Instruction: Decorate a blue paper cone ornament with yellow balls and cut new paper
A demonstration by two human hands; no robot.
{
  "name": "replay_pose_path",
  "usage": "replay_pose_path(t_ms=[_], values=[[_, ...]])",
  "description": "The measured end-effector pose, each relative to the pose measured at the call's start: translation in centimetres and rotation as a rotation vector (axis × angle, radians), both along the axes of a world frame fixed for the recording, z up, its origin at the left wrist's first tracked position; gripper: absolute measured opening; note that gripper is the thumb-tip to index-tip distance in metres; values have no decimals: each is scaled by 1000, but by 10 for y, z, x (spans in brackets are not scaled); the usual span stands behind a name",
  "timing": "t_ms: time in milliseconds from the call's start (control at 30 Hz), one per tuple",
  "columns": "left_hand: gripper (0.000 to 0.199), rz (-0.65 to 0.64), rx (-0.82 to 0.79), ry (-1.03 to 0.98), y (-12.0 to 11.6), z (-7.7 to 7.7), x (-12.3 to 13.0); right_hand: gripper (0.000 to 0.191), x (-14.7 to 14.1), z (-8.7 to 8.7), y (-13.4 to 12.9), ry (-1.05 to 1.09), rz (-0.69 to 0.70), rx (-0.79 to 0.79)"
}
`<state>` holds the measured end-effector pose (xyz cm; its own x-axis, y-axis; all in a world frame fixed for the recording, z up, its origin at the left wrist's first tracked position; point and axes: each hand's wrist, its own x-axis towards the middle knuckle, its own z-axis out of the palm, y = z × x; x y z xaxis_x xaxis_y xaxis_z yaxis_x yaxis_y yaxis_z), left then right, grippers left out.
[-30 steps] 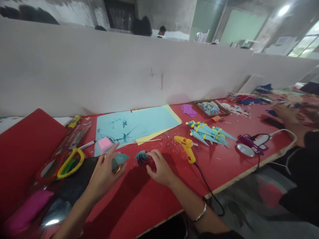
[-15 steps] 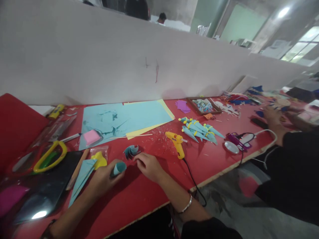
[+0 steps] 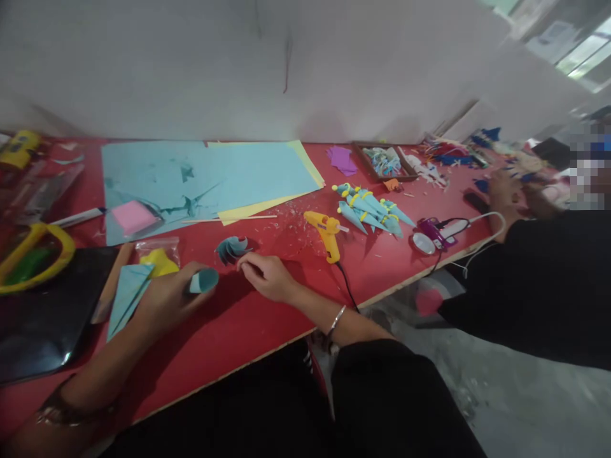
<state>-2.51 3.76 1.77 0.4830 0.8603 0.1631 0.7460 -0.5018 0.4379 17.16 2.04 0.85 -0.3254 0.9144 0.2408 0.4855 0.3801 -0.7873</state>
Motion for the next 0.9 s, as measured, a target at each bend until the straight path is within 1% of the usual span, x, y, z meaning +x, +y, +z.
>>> replay_pose_path(t_ms=[167,333,467,533,633,800,900], values=[[17,64,43,2,4,1,-4,18,1,1,3,0,85,20],[20,95,45,-18,6,1,-5,16,3,1,5,-28,137,-22],[21,50,72,-46,5,-2,-3,16,2,1,6,-31,135,-29],[20,-23,68,-67,5,-4,-2,17,1,0,7,-12,118,-22],[19,-133,20,-84,4,-6,-2,17,-4,0,8,-1,94,-7],[21,-142,-54,-146,0,-5,-1,16,-8,0,8,-29,113,4],[19,-112,-102,-220,-1,0,-1,17,-8,0,8,-2,70,13]])
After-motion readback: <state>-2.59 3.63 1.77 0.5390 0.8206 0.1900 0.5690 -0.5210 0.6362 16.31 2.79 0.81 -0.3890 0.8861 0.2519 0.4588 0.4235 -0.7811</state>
